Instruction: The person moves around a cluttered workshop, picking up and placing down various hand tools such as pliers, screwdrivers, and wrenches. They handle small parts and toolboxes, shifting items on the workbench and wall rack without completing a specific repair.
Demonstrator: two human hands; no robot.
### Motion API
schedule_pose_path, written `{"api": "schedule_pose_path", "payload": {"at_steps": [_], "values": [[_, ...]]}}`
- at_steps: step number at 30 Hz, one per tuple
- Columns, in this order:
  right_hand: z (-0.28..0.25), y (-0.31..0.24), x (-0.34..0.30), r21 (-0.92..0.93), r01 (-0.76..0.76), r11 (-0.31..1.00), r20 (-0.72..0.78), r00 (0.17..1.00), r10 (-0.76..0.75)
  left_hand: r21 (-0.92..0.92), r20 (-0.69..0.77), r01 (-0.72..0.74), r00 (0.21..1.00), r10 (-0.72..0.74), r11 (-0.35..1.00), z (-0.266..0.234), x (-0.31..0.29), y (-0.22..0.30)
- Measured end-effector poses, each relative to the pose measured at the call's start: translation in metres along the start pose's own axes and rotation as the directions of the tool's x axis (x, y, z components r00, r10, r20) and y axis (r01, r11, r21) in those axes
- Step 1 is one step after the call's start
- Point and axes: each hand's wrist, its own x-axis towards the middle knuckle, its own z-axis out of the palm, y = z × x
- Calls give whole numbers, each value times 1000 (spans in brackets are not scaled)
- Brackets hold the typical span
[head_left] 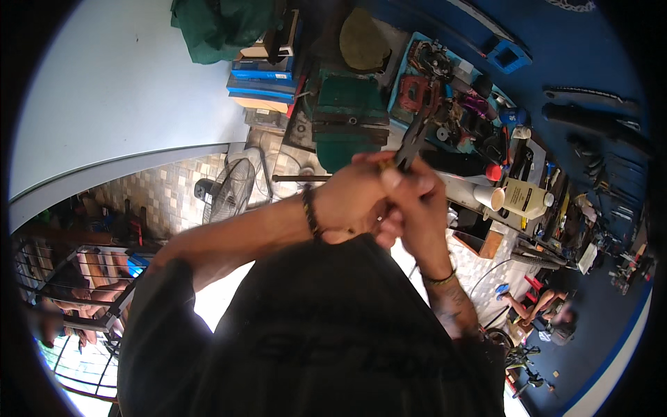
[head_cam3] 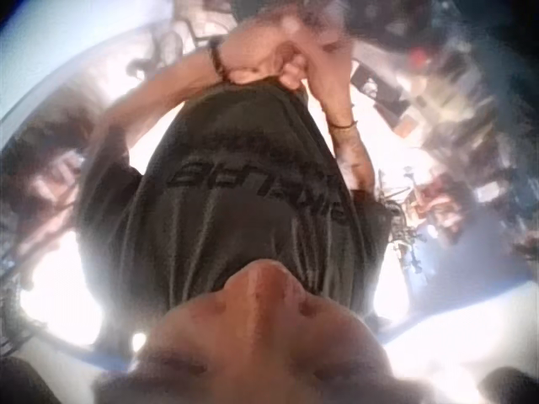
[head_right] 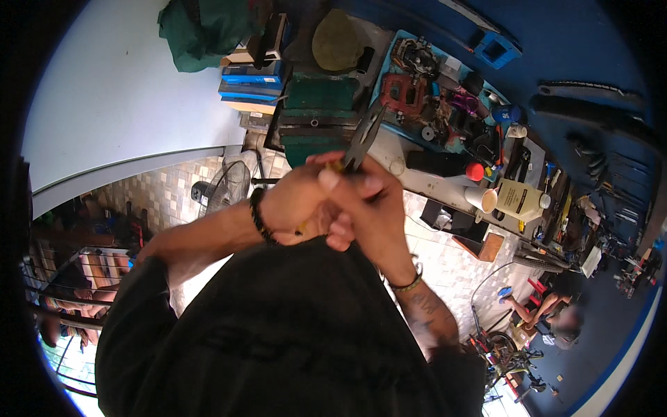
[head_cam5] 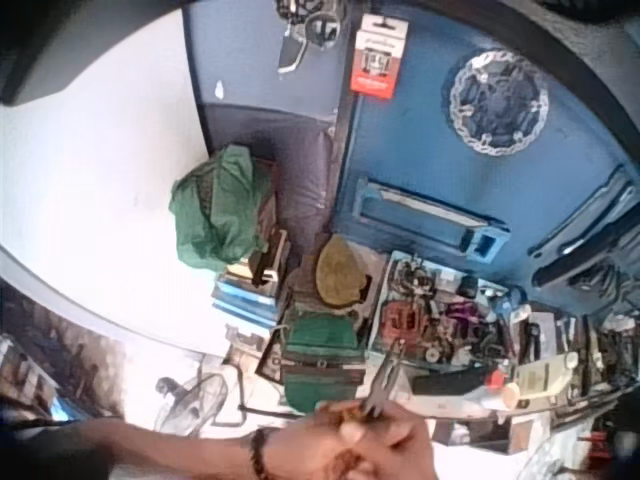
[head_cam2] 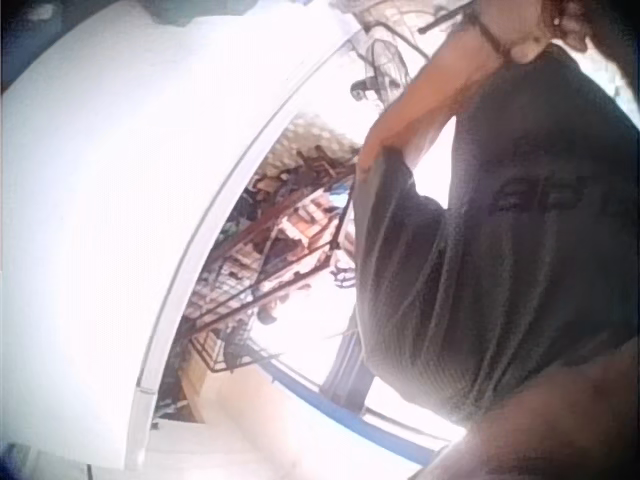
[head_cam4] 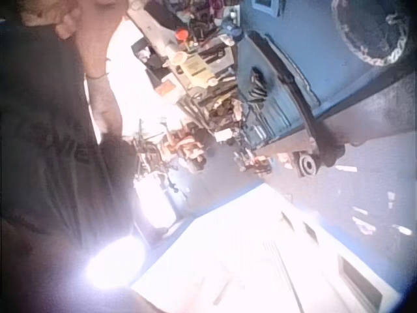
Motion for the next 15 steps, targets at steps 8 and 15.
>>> {"api": "schedule_pose_path", "payload": {"at_steps": [8,15], "values": [[-33,46,-5,263,180,948,16,982,-190,630,32,-119,991,127,767,-36,-16,-34],[-45,69,-6,409,24,912,260,955,-142,176,418,50,900,-120,983,-55,-31,-52]]}}
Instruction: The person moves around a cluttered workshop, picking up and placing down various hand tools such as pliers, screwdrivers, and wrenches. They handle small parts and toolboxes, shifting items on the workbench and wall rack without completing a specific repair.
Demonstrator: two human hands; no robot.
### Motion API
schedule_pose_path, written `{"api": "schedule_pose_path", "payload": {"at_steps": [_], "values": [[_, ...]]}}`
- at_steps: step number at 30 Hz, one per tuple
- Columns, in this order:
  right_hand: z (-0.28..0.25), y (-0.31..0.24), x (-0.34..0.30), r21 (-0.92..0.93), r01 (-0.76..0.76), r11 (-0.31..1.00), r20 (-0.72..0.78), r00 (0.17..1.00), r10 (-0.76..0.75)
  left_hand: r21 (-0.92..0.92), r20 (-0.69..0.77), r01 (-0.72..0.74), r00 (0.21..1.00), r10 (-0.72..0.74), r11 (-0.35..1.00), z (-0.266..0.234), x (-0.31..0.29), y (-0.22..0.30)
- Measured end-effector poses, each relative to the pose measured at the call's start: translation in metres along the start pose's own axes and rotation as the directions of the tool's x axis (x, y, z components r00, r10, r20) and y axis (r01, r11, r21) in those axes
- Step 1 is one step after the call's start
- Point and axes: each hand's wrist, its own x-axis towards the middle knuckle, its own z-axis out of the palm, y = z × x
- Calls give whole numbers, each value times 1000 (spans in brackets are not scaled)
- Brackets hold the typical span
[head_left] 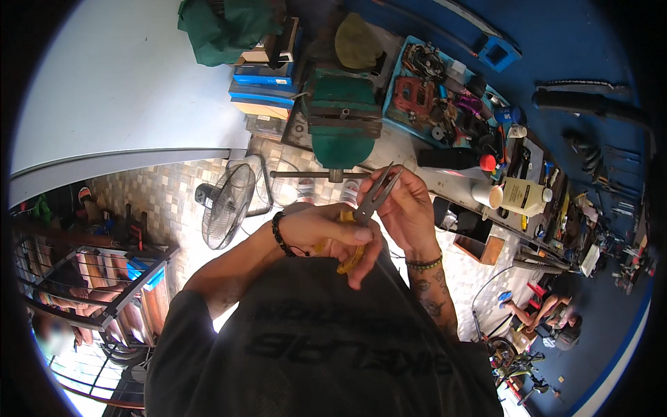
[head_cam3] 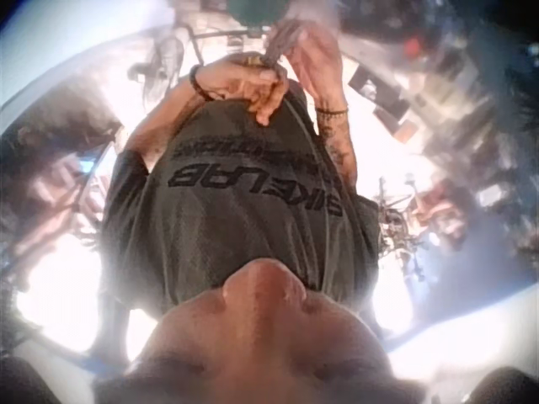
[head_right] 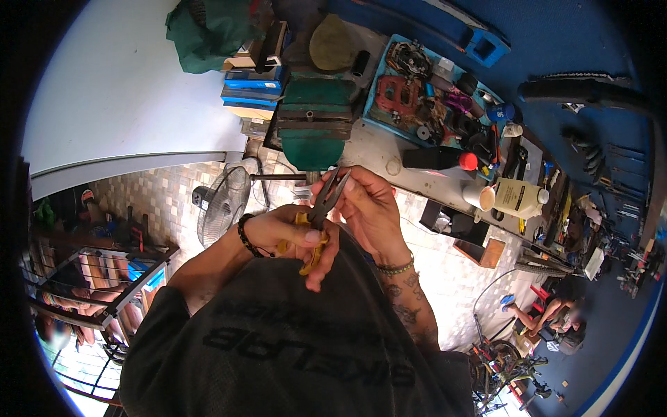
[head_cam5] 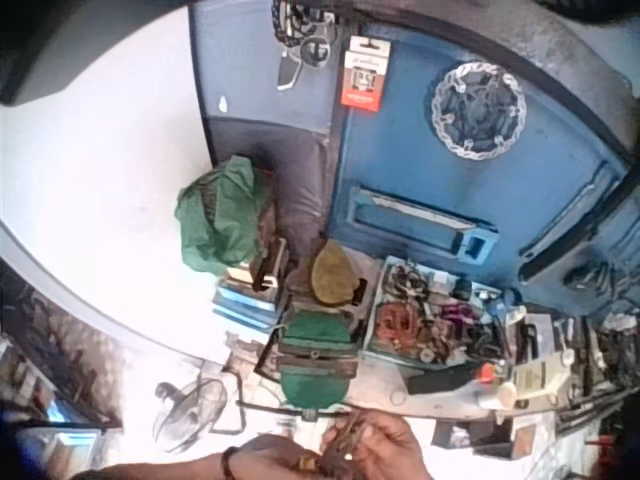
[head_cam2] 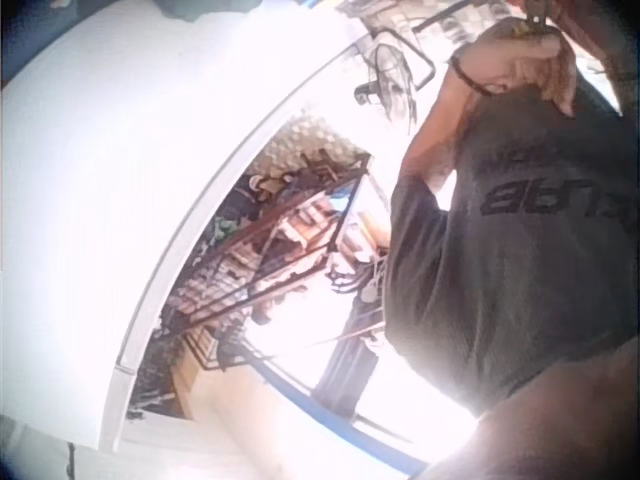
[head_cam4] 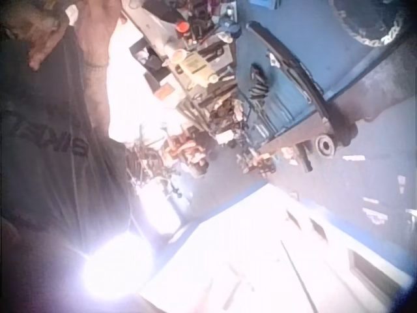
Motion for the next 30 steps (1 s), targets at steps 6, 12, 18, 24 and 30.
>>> {"api": "schedule_pose_path", "payload": {"at_steps": [6,12,18,24,30], "values": [[9,6,3,-374,242,895,-169,931,-323,253,39,-109,994,102,961,13,-15,4],[17,-4,-3,-534,289,794,-239,850,-470,518,-239,-300,849,472,801,-17,-67,12],[16,-2,-8,-522,333,785,-197,849,-491,783,-622,176,184,761,597,-34,-77,20],[19,0,0,-525,248,814,-217,886,-410,825,-413,422,-6,911,377,-112,-77,-27],[13,7,85,-863,433,260,159,723,-673,753,-265,620,-22,964,221,-124,-68,-25]]}}
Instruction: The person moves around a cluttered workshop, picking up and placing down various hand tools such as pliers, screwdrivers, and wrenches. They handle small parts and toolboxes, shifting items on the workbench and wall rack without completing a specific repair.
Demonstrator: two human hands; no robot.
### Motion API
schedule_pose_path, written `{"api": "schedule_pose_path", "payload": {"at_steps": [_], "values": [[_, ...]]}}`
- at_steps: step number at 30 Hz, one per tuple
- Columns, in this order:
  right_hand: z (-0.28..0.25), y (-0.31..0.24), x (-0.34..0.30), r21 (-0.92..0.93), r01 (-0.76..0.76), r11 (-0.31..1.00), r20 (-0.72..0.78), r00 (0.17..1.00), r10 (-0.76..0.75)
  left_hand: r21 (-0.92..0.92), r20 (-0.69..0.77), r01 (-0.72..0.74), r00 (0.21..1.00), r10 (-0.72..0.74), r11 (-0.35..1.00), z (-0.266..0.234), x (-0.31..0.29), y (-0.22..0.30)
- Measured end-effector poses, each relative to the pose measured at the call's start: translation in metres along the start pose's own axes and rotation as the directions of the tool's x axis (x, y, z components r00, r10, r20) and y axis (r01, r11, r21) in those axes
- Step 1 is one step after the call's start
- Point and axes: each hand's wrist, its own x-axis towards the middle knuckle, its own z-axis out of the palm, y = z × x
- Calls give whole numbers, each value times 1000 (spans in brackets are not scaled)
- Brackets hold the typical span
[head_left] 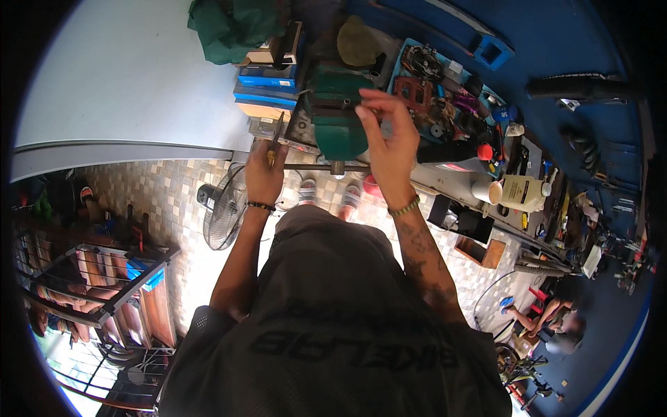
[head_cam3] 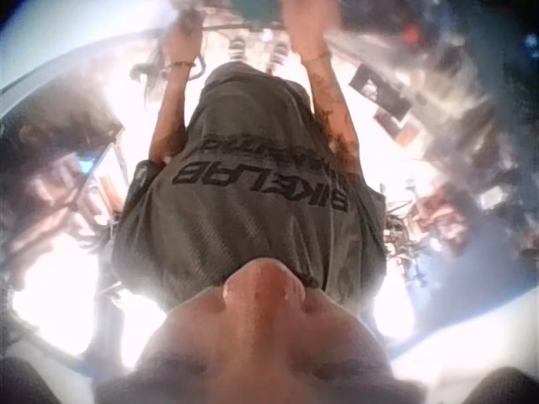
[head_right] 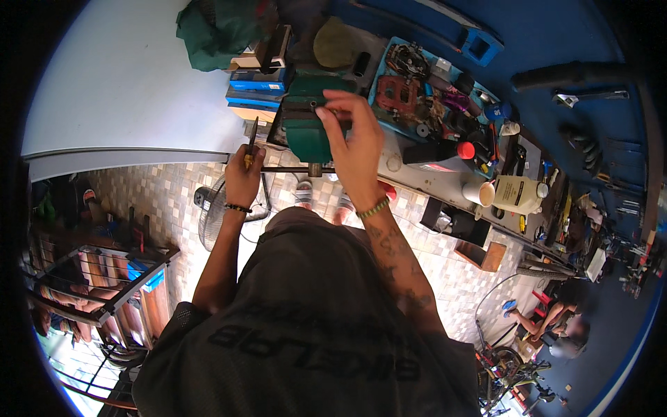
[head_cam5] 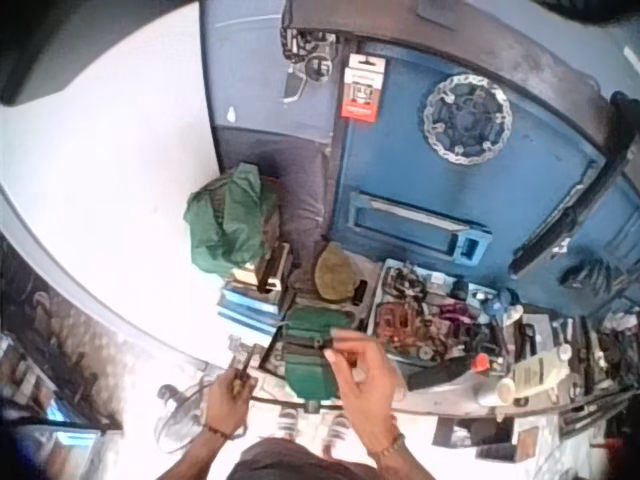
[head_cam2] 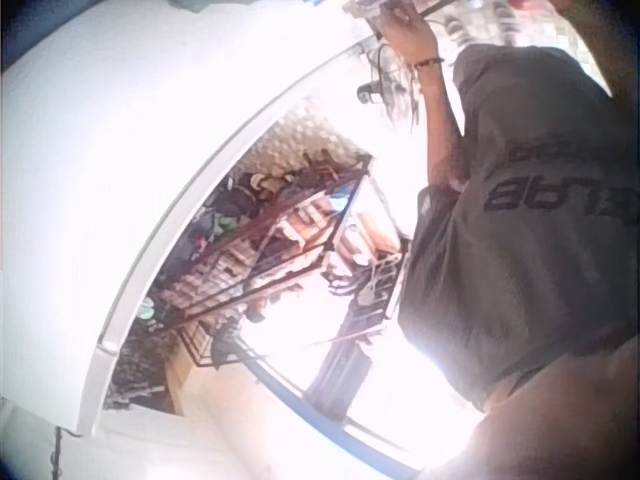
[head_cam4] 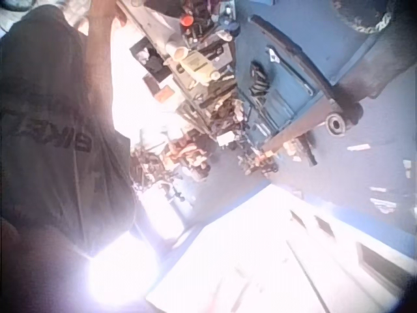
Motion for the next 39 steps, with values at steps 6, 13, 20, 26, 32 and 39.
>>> {"api": "schedule_pose_path", "payload": {"at_steps": [6,13,20,26,32,39], "values": [[44,17,35,336,-203,920,121,978,172,-150,-245,85,962,-121,985,-1,29,27],[67,22,40,298,-235,925,133,970,204,137,-393,192,911,-125,972,56,28,-12],[66,25,48,321,-208,924,148,975,168,168,-423,67,906,10,984,67,27,-15],[48,20,64,384,-231,894,131,972,194,-222,-414,220,861,-296,950,115,-27,-84],[-25,-39,80,883,-292,367,172,930,326,-340,-393,195,860,-327,920,27,-26,-85],[-55,-34,-29,968,-244,49,185,836,516,-714,332,194,940,81,672,-1,-29,137]]}}
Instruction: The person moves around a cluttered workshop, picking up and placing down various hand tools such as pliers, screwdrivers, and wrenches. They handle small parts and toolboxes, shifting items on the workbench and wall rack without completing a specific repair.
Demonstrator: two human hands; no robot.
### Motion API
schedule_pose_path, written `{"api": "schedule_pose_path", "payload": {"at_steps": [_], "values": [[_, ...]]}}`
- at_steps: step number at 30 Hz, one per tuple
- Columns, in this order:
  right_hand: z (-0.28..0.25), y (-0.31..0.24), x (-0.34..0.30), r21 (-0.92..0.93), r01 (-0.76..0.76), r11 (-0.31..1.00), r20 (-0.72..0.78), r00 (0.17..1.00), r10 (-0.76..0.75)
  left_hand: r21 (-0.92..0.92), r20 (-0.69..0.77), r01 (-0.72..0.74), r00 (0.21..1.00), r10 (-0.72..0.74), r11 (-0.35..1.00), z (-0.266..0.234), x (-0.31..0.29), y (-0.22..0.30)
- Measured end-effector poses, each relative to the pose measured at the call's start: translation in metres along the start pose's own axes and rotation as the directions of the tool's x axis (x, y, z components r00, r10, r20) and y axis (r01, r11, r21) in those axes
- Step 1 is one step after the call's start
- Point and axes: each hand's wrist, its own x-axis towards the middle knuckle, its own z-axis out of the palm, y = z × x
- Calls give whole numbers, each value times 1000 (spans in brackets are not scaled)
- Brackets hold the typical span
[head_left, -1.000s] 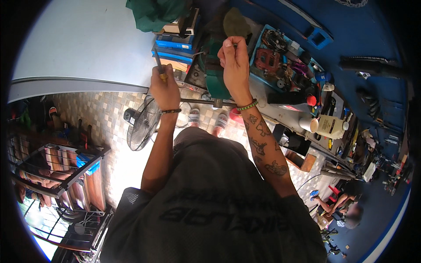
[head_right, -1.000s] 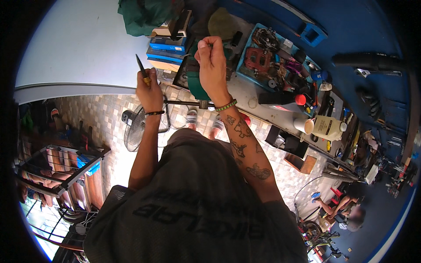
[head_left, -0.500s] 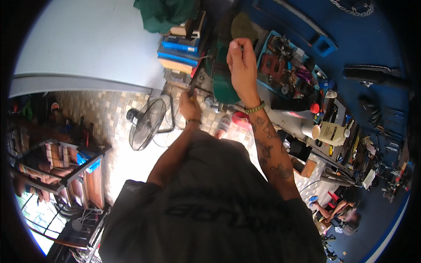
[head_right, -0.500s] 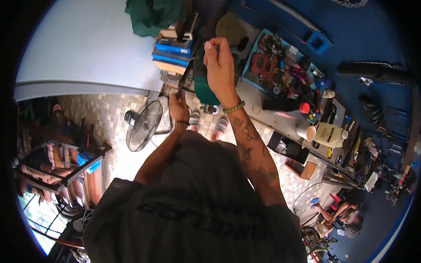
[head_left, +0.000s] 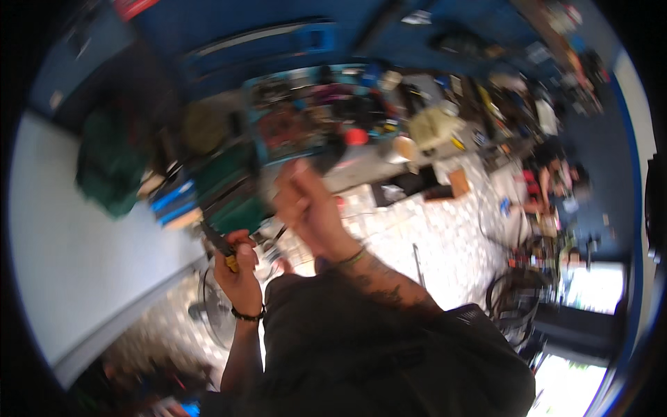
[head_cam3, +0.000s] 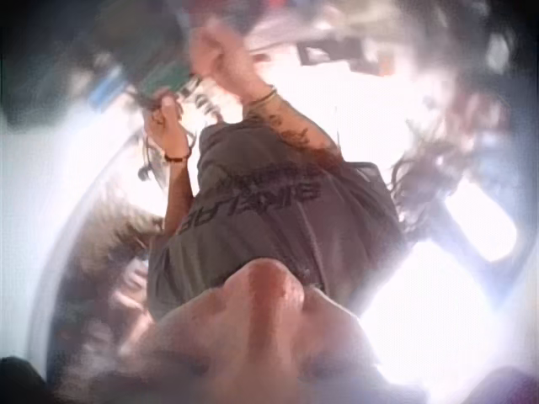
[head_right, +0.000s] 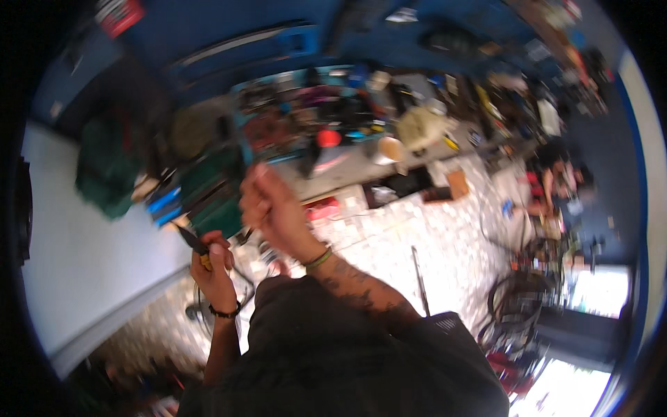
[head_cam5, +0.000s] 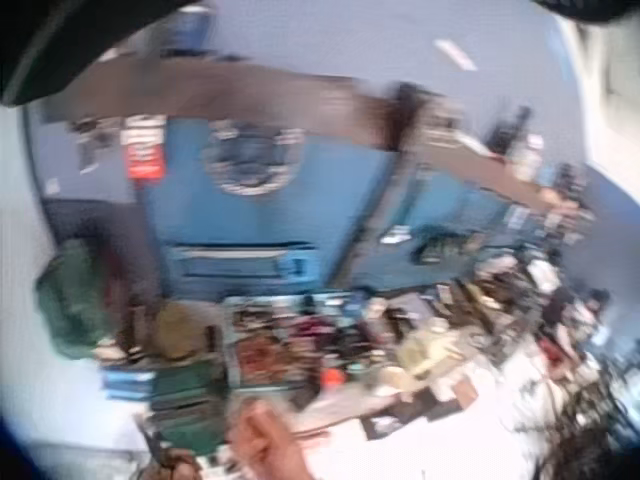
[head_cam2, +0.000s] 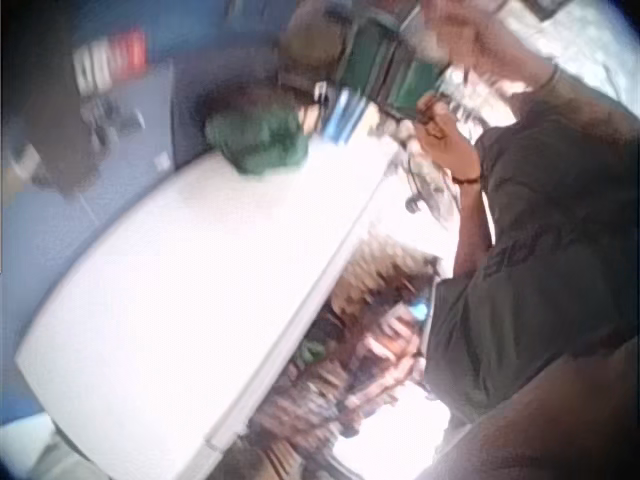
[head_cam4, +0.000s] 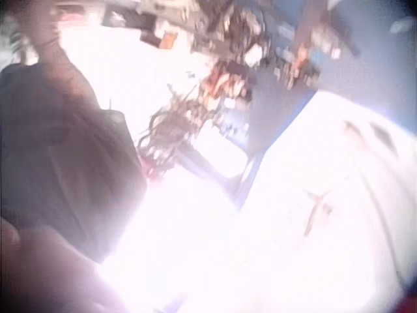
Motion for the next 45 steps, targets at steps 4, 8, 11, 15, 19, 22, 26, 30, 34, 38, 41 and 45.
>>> {"api": "schedule_pose_path", "payload": {"at_steps": [4,8,11,15,19,22,26,30,34,38,41,45], "values": [[-39,-15,-75,-127,151,980,-166,971,-171,161,382,81,914,-138,984,56,-26,-22],[-78,-67,-144,-197,318,928,-262,895,-362,229,525,207,796,-300,951,122,-62,-19],[-113,-106,-195,-119,467,876,-340,810,-478,201,707,294,617,-346,934,184,-94,-41],[-173,-181,-283,-491,516,702,-433,555,-710,279,832,284,404,-379,917,291,-154,-67],[-260,-286,-396,-859,367,358,-320,162,-934,347,888,447,125,-442,825,396,-228,-95],[-287,-346,-487,-848,381,368,-431,-92,-898,478,867,543,-165,-471,690,457,-273,-100],[-304,-390,-552,-762,537,361,-485,-106,-868,497,868,446,-270,-417,745,526,-286,-117],[-351,-405,-564,-729,522,443,-564,-92,-820,423,895,490,-95,-435,762,605,-258,-141],[-393,-421,-572,-719,409,562,-633,-51,-772,359,862,374,218,-457,855,721,-183,-177],[-445,-471,-576,-670,336,662,-708,-19,-706,393,782,-41,540,-311,918,858,-64,-240],[-479,-536,-576,-625,288,725,-758,-4,-652,458,708,-86,637,-305,885,952,-1,-274],[-487,-647,-568,-695,182,696,-710,-15,-704,542,566,30,725,-392,840,1030,40,-295]]}}
